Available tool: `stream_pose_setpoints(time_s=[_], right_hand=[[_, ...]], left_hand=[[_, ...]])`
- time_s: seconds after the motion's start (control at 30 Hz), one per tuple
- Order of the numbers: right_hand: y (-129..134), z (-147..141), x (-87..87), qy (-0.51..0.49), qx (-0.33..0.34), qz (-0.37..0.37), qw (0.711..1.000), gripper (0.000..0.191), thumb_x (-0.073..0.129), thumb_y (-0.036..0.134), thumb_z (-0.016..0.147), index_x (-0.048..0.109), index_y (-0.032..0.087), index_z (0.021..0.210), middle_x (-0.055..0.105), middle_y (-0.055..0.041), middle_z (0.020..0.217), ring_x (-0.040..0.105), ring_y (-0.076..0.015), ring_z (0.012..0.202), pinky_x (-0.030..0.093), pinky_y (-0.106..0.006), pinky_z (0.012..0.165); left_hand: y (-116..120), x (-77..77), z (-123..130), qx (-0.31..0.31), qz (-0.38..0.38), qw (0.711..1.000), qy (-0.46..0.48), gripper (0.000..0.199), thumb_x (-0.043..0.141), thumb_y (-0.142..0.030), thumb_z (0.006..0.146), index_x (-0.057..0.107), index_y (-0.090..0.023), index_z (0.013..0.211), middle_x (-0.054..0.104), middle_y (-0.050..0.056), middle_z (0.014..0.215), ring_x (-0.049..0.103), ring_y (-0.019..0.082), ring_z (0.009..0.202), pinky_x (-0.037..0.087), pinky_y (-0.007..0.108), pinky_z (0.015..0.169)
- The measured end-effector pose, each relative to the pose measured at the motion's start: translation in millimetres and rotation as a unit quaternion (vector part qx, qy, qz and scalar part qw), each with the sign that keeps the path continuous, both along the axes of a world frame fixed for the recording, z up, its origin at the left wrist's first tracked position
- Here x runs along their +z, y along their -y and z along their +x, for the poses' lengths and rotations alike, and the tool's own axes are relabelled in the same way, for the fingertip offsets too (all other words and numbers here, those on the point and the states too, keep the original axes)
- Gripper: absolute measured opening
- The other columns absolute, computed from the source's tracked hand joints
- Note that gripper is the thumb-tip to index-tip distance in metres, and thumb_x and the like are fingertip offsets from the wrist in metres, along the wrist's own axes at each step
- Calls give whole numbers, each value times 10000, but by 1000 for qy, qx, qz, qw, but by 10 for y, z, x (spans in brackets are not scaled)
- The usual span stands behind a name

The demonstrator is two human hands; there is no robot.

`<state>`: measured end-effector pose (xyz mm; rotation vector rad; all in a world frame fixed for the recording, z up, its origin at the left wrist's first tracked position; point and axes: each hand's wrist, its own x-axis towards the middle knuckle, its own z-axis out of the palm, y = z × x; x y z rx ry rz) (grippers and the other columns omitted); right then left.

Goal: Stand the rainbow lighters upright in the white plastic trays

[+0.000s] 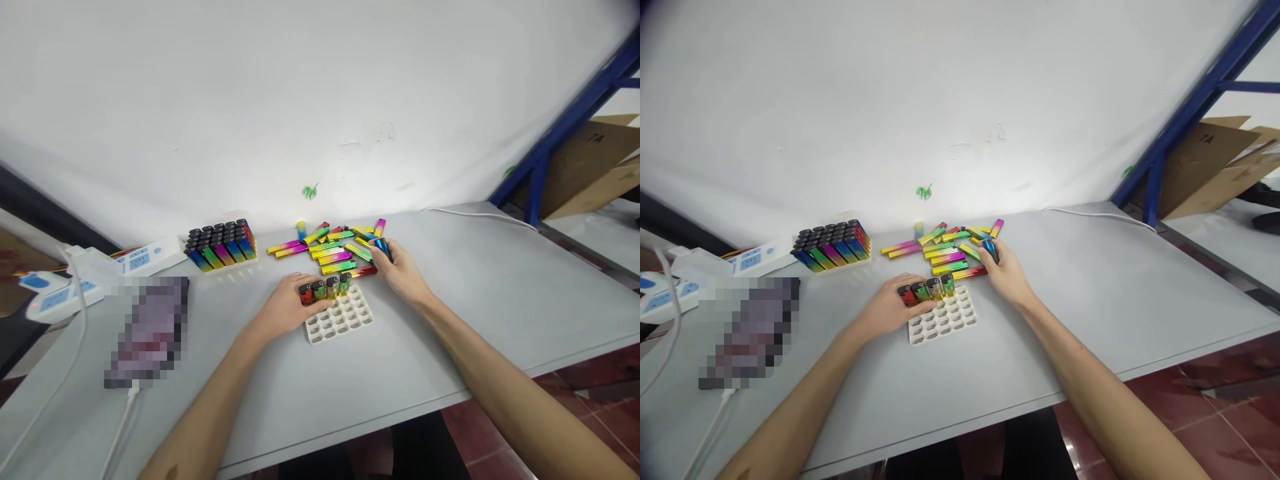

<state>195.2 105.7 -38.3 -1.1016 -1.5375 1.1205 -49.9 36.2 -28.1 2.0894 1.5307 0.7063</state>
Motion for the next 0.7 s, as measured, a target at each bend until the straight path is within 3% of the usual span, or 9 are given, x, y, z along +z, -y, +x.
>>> stream_pose_setpoints(time_s=[0.13,0.23,0.33,0.43,0.7], right_hand=[[33,-18,57,-7,21,4,1000,361,513,572,916,549,232,1032,552,27,693,515,-136,550,433,-278,540],[71,-38,100,-84,32,-46,995,390,516,617,900,532,279,1091,412,70,602,360,-109,443,284,-231,401],[85,-46,104,-132,49,-118,983,502,417,720,887,542,237,832,293,76,547,187,-82,411,159,-231,382],[78,-51,80,-147,48,-180,971,566,374,715,892,415,225,610,205,77,490,121,-78,408,111,-244,380],[99,-79,78,-163,12,-218,962,464,382,484,915,358,226,531,200,69,431,101,-78,392,81,-244,383]], left_hand=[[-5,1,-5,-4,-3,1000,-6,348,695,-548,795,691,-234,945,713,20,951,643,237,908,486,345,860],[1,13,0,-4,-6,1000,-1,352,688,-551,797,690,-235,953,712,23,954,638,240,912,491,349,850],[7,20,8,-1,-11,1000,2,349,683,-548,797,694,-234,947,713,29,960,631,245,920,493,353,843],[8,17,13,2,-14,1000,5,326,688,-530,797,694,-235,937,713,31,961,632,245,921,494,354,842],[4,14,9,-2,-10,1000,-1,280,686,-499,811,672,-236,907,707,18,960,635,235,923,484,333,829]])
